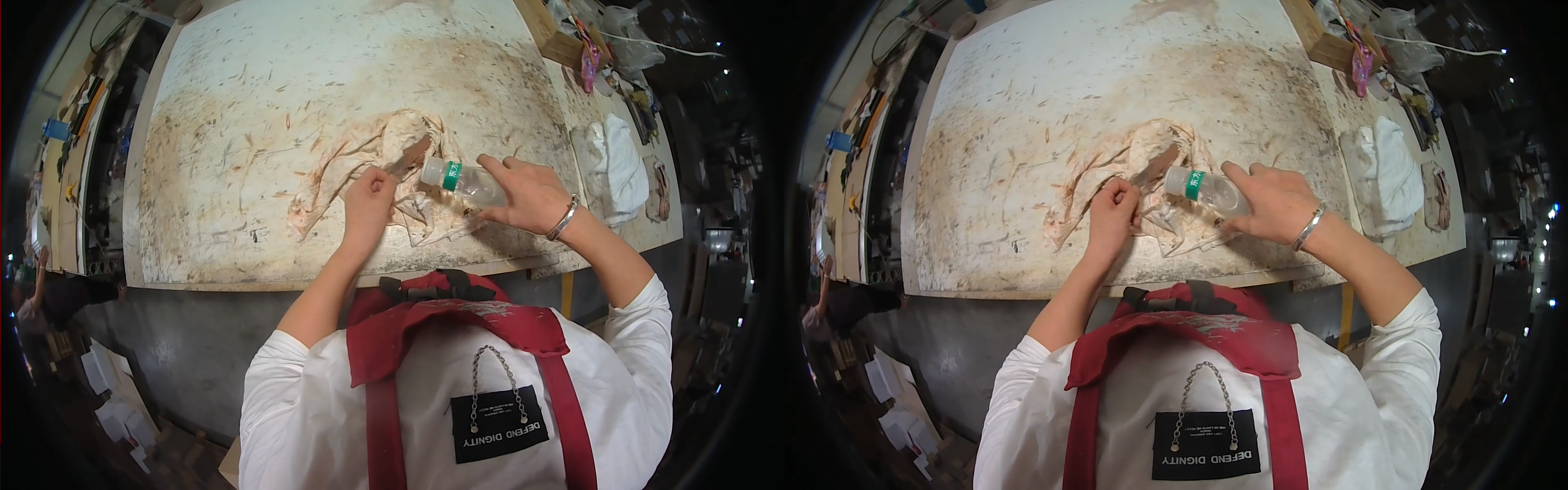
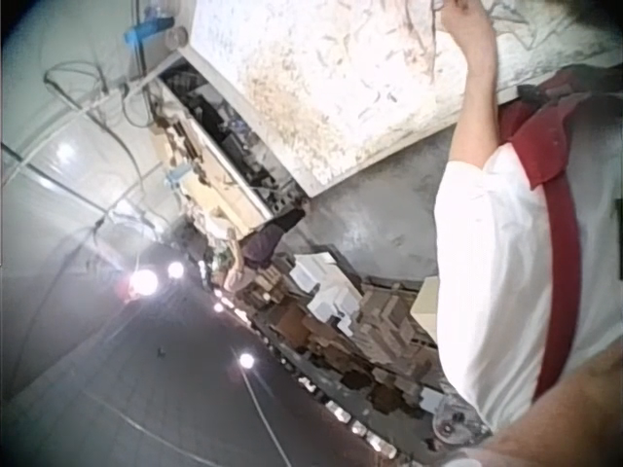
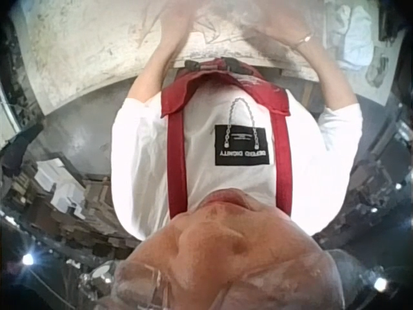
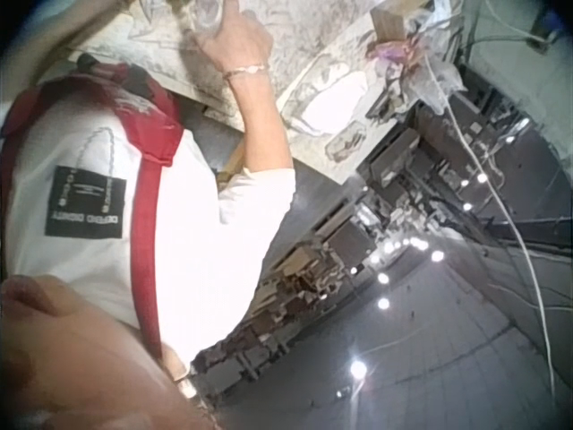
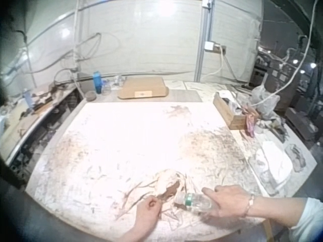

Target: The person scrapes a piece of hide on a workbench using a metal tool while occasionally pouring liquid from a bottle onto the material.

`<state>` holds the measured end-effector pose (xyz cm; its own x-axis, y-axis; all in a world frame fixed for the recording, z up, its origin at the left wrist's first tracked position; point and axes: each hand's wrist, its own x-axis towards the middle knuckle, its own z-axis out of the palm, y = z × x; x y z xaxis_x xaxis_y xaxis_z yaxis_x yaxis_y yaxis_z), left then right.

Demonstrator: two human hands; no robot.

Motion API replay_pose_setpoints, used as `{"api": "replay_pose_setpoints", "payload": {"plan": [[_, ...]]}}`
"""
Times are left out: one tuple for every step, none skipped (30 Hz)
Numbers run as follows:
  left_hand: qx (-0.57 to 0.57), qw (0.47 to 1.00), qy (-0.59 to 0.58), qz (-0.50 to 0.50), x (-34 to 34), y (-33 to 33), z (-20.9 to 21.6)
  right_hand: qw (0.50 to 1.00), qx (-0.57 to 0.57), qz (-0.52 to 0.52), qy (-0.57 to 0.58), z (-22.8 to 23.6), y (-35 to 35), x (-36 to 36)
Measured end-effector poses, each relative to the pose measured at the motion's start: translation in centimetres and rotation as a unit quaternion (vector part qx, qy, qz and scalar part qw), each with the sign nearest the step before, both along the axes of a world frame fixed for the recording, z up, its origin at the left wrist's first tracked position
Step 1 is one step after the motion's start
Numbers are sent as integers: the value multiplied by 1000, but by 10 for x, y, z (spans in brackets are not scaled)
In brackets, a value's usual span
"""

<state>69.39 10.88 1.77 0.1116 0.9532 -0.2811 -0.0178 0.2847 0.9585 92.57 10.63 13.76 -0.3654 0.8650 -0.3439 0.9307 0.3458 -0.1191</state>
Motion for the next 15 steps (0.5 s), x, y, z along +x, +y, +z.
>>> {"api": "replay_pose_setpoints", "payload": {"plan": [[4, 1000, -13, 16, -3, 1, 0, 1000, 11, -1, 9, 2, 0, -3], [8, 999, -27, 32, -7, 2, 0, 1000, 23, -1, 18, 3, 0, -5], [9, 999, -27, 31, -12, 4, -5, 1000, 23, -1, 17, 3, 1, -6], [-1, 999, -29, 43, -18, 6, -10, 999, 30, 9, 20, 3, 4, -8], [-10, 998, -32, 56, -21, 7, -15, 999, 37, 19, 22, 4, 7, -9], [-12, 998, -29, 60, -22, 8, -18, 999, 37, 22, 22, 3, 10, -11], [-13, 998, -30, 63, -22, 9, -18, 998, 45, 35, 14, 2, 13, -13], [-9, 998, -24, 50, -22, 10, -17, 997, 52, 48, 7, 1, 15, -16], [-5, 999, -18, 39, -21, 10, -17, 997, 51, 52, 6, 1, 18, -18], [-6, 999, -19, 44, -21, 11, -18, 997, 50, 54, 0, 1, 21, -20], [1, 999, -13, 36, -20, 11, -21, 997, 48, 55, -7, 2, 23, -22], [7, 1000, -6, 29, -19, 11, -24, 997, 46, 61, -9, 5, 25, -26], [8, 999, -9, 34, -19, 11, -24, 997, 34, 61, -22, 9, 24, -29], [15, 999, -1, 31, -19, 11, -25, 997, 21, 61, -36, 12, 24, -32], [21, 999, 7, 29, -19, 10, -25, 997, 21, 66, -38, 11, 25, -33]]}}
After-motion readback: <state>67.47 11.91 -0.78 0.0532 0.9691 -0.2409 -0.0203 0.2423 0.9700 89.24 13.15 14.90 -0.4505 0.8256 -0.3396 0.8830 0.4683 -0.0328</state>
